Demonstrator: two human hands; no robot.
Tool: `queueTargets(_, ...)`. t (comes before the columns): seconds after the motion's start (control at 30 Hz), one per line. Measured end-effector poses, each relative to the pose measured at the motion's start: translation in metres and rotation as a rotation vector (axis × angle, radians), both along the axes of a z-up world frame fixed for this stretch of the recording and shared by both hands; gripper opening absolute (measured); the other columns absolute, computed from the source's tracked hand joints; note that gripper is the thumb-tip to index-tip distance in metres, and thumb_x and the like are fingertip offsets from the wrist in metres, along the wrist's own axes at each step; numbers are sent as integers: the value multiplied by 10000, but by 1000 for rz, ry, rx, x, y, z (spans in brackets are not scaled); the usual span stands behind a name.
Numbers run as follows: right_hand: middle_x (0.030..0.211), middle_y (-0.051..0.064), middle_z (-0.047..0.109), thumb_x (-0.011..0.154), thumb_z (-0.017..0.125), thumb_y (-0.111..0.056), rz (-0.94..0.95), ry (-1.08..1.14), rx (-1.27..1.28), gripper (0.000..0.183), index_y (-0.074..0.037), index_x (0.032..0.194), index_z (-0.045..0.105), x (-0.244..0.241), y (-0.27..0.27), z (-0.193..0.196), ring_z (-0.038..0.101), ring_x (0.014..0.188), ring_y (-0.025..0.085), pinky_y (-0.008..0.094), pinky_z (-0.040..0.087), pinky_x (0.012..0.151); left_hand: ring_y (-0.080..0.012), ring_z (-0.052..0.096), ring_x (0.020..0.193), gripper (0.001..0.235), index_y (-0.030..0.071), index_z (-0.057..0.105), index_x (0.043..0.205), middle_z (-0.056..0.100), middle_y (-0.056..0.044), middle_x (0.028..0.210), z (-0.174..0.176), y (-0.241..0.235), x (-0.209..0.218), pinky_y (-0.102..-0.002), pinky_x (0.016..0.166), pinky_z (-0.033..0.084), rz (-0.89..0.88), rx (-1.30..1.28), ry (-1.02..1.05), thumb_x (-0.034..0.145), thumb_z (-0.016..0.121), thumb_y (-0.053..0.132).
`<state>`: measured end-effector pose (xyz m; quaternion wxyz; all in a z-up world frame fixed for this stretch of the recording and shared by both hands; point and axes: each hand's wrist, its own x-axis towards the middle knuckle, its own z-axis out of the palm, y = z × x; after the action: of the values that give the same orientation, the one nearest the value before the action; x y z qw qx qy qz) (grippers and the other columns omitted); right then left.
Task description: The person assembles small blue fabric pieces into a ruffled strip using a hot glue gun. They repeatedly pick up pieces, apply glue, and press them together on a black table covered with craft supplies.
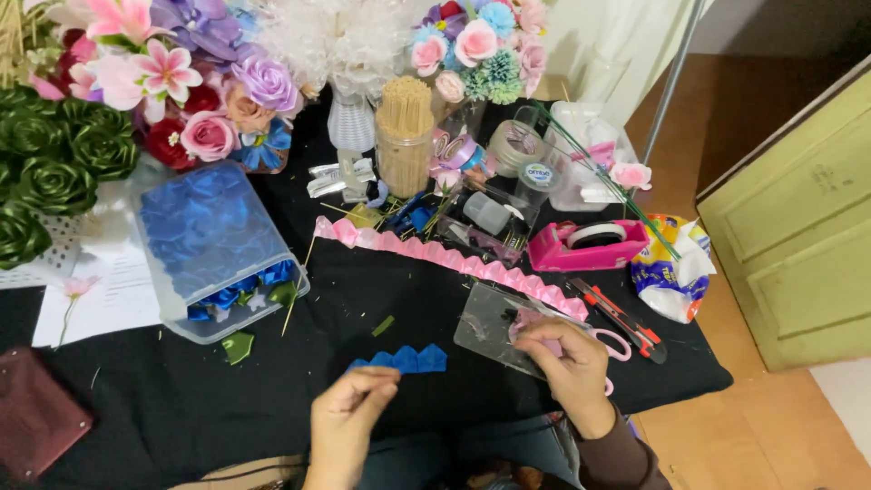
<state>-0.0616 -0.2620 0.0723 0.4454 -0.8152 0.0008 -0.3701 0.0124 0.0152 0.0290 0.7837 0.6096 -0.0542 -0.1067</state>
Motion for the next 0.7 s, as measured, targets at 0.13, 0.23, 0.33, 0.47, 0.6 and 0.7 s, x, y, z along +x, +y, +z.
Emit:
queueTargets(0.13, 880, 73, 797, 898, 732, -67, 30, 40, -18, 61, -34, 928, 773, 2, 3, 4, 783, 837, 176, 275, 653, 832, -187, 776, 1006, 194, 60, 785, 890, 825, -88, 1026, 15, 24, 41, -308, 920, 594, 143, 349, -348, 960, 646, 175)
queueTargets(0.23, 1178, 156, 758, 947, 679, -43, 28, 59, -101, 215, -10, 1151, 738, 3, 7, 3, 748, 1124, 280, 362, 619, 1041, -226, 738, 996, 102, 58, 750, 906, 772, -88, 1028, 2, 43, 83, -365, 894, 572, 278, 592, -636, 956, 702, 133)
queueTargets(0.33, 1180, 162, 752, 910, 718, -18, 11, 83, -92, 229, 6, 1137, 738, 3, 7, 0, 750, 1071, 242, 333, 621, 1011, -322, 631, 991, 263, 24, 628, 1008, 646, -140, 1016, -14, 61, 125, -428, 865, 496, 446, 891, -833, 936, 801, 209)
queueTargets(0.47, 1122, 153, 768, 946, 674, -46, 3, 132, -105, 153, -6, 1069, 754, 3, 7, 5, 742, 1110, 262, 361, 592, 1049, -409, 590, 1127, 295, 3, 641, 1249, 619, -202, 1215, -22, 68, 168, -495, 944, 474, 451, 1045, -848, 987, 679, 132)
queueTargets(0.6, 1082, 160, 774, 962, 641, -29, 17, 120, -73, 153, 4, 1073, 741, 1, 6, 8, 746, 1119, 263, 362, 588, 1073, -432, 617, 1087, 456, 71, 637, 1322, 603, -192, 1338, -34, 62, 193, -531, 866, 515, 431, 1309, -878, 880, 729, 136)
queueTargets(0.7, 1046, 146, 786, 956, 643, -33, 49, 97, -33, 134, -7, 1045, 740, 0, 1, 5, 765, 1098, 277, 361, 606, 1027, -436, 635, 983, 382, 75, 734, 1220, 682, -210, 1207, -30, 64, 201, -529, 833, 505, 434, 1281, -967, 838, 711, 72)
